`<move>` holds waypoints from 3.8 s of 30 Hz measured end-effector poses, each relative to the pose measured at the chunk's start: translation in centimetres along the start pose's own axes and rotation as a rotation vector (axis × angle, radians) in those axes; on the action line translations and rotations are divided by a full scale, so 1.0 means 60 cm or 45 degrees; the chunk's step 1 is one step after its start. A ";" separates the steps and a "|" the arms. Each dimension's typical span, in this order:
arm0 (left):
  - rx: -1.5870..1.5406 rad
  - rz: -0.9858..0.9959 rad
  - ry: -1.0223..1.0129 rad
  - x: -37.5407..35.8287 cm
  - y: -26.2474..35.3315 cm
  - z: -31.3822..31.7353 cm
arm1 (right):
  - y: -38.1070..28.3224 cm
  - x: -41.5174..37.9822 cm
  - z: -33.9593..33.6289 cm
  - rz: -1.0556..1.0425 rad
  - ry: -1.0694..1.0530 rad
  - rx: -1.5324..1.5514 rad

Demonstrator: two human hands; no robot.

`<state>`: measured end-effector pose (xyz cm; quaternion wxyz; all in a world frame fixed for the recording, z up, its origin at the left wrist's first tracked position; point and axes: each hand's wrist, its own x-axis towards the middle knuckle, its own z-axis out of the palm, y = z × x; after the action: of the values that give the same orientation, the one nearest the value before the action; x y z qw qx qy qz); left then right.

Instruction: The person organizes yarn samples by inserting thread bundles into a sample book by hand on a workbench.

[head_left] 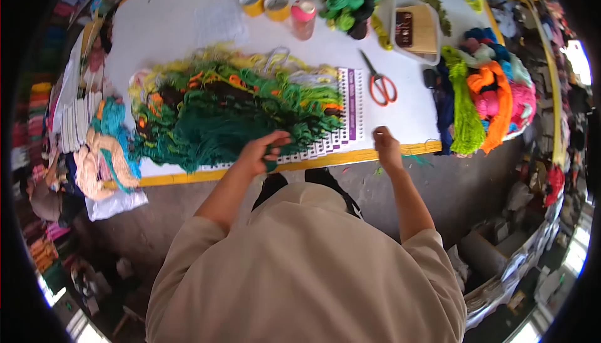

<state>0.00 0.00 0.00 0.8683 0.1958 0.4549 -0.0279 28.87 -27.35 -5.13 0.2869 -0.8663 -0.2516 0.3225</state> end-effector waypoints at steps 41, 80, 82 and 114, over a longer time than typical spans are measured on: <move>0.860 0.214 0.424 0.166 -0.108 0.001 | -0.071 0.093 0.175 -0.321 -0.701 0.011; -0.226 0.724 -0.287 -0.153 0.106 0.101 | -0.381 -0.021 0.111 -0.145 -0.629 1.062; -0.173 0.732 -0.306 -0.163 0.107 0.109 | -0.469 -0.055 0.072 -0.186 -0.706 1.214; -0.017 0.734 -0.626 -0.259 0.136 0.054 | -0.584 -0.175 0.117 -0.198 -0.430 1.391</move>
<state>-4.71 4.34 16.64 0.9251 0.2973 0.1593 0.1743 8.15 -6.69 17.89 0.6715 -0.5078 -0.1539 0.5173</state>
